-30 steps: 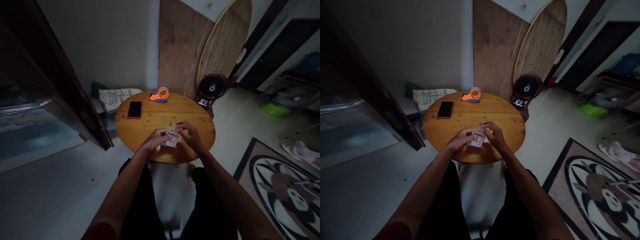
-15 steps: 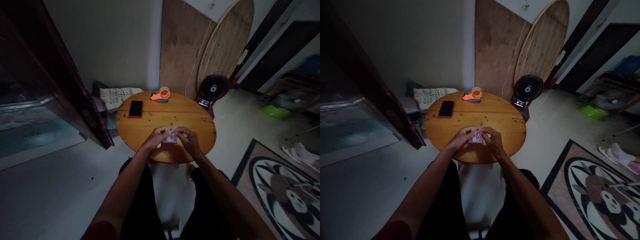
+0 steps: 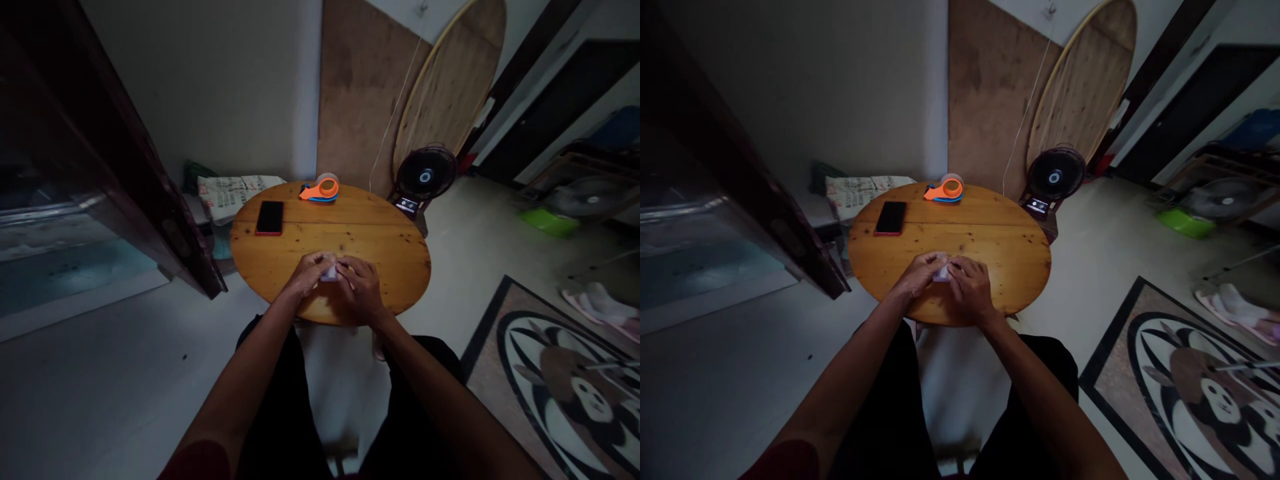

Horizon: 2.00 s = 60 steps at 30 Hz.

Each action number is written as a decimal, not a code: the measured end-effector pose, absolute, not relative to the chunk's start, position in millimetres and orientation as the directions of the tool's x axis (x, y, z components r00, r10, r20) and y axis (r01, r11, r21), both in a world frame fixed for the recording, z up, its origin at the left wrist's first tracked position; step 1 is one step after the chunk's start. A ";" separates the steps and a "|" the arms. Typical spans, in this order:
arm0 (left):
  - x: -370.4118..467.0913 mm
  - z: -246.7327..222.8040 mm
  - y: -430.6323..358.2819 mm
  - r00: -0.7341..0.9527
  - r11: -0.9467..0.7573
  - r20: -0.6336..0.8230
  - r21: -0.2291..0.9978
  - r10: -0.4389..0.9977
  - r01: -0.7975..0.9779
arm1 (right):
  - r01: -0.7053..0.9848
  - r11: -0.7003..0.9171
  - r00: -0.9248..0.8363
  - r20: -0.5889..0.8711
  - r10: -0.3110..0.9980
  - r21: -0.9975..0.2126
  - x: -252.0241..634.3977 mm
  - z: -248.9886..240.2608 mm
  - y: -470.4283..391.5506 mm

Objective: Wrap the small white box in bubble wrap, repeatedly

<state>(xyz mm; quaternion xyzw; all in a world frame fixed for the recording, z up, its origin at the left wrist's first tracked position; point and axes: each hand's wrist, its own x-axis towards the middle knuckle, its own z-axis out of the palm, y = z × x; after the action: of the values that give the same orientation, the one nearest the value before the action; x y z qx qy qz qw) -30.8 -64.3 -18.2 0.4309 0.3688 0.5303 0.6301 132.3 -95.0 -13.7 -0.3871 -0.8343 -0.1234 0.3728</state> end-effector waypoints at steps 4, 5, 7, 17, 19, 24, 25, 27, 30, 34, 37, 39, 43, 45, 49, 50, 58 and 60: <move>-31.9 -20.7 -62.5 0.186 0.103 -0.028 0.908 0.982 -0.405 | 0.782 0.623 -0.427 0.717 0.550 -0.013 135.7 -20.8 -97.6; -32.3 -20.9 -62.4 0.206 0.116 -0.030 0.900 0.978 -0.420 | 0.788 0.615 -0.418 0.721 0.553 -0.015 136.7 -22.7 -97.7; -33.0 -20.0 -62.9 0.249 0.146 -0.033 0.881 0.968 -0.451 | 0.781 0.623 -0.408 0.733 0.545 -0.029 138.4 -25.7 -97.4; -30.3 -9.4 -69.0 0.294 0.215 -0.068 0.838 0.953 -0.502 | 0.752 0.645 -0.361 0.735 0.574 -0.134 135.5 -22.0 -102.6; -30.6 -9.4 -68.4 0.287 0.227 -0.086 0.833 0.954 -0.504 | 0.738 0.662 -0.373 0.738 0.563 -0.132 135.4 -21.7 -103.8; -30.8 -7.0 -68.6 0.239 0.185 -0.065 0.832 0.969 -0.524 | 0.651 0.640 -0.124 0.775 0.620 -0.408 140.6 -21.1 -101.6; -30.5 -6.5 -68.9 0.235 0.169 -0.051 0.839 0.971 -0.518 | 0.602 0.610 -0.055 0.735 0.676 -0.516 141.7 -20.4 -99.9; -29.8 -6.2 -69.4 0.233 0.138 -0.022 0.859 0.972 -0.493 | 0.448 0.520 0.012 0.586 0.810 -0.728 142.7 -18.7 -95.8; -28.8 -7.1 -69.7 0.214 0.093 0.007 0.888 0.977 -0.451 | 0.205 0.353 -0.058 0.348 0.936 -0.913 140.6 -16.8 -90.3; -28.1 -8.6 -69.9 0.204 0.058 0.028 0.913 0.979 -0.404 | 0.059 0.267 -0.126 0.258 0.958 -0.962 135.6 -18.5 -87.0; -27.9 -9.2 -70.2 0.205 0.058 0.025 0.920 0.978 -0.388 | 0.045 0.257 -0.128 0.249 0.960 -0.965 134.4 -21.5 -86.3; -27.8 -9.6 -70.3 0.209 0.055 0.025 0.927 0.978 -0.371 | 0.065 0.256 -0.116 0.247 0.962 -0.965 134.7 -22.2 -86.4; -27.5 -10.3 -70.4 0.230 0.053 0.031 0.936 0.973 -0.349 | 0.086 0.246 -0.088 0.239 0.967 -0.965 136.1 -19.4 -87.9; -27.3 -10.6 -70.4 0.242 0.060 0.028 0.935 0.970 -0.349 | 0.086 0.228 -0.074 0.221 0.972 -0.970 136.4 -17.6 -88.7; -27.9 -13.0 -69.2 0.249 0.058 0.035 0.932 0.968 -0.357 | 0.051 0.221 -0.063 0.217 0.974 -0.974 136.1 -16.7 -89.7; -28.3 -14.0 -68.5 0.249 0.057 0.037 0.932 0.968 -0.359 | 0.043 0.224 -0.065 0.221 0.973 -0.974 135.9 -17.0 -89.8; -28.1 -17.8 -66.2 0.200 0.022 0.031 0.967 0.979 -0.254 | 0.151 0.256 -0.033 0.254 0.967 -0.955 137.3 -22.4 -89.1; -27.0 -17.7 -66.6 0.199 0.007 0.043 0.970 0.979 -0.242 | 0.169 0.280 -0.020 0.281 0.959 -0.945 137.8 -23.8 -88.5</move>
<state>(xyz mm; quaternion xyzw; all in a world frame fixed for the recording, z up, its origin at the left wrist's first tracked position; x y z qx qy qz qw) -27.0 -66.6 -17.7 0.4883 0.3771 0.5082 0.6009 137.8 -88.5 -23.8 -0.4657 -0.6058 0.3781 0.5227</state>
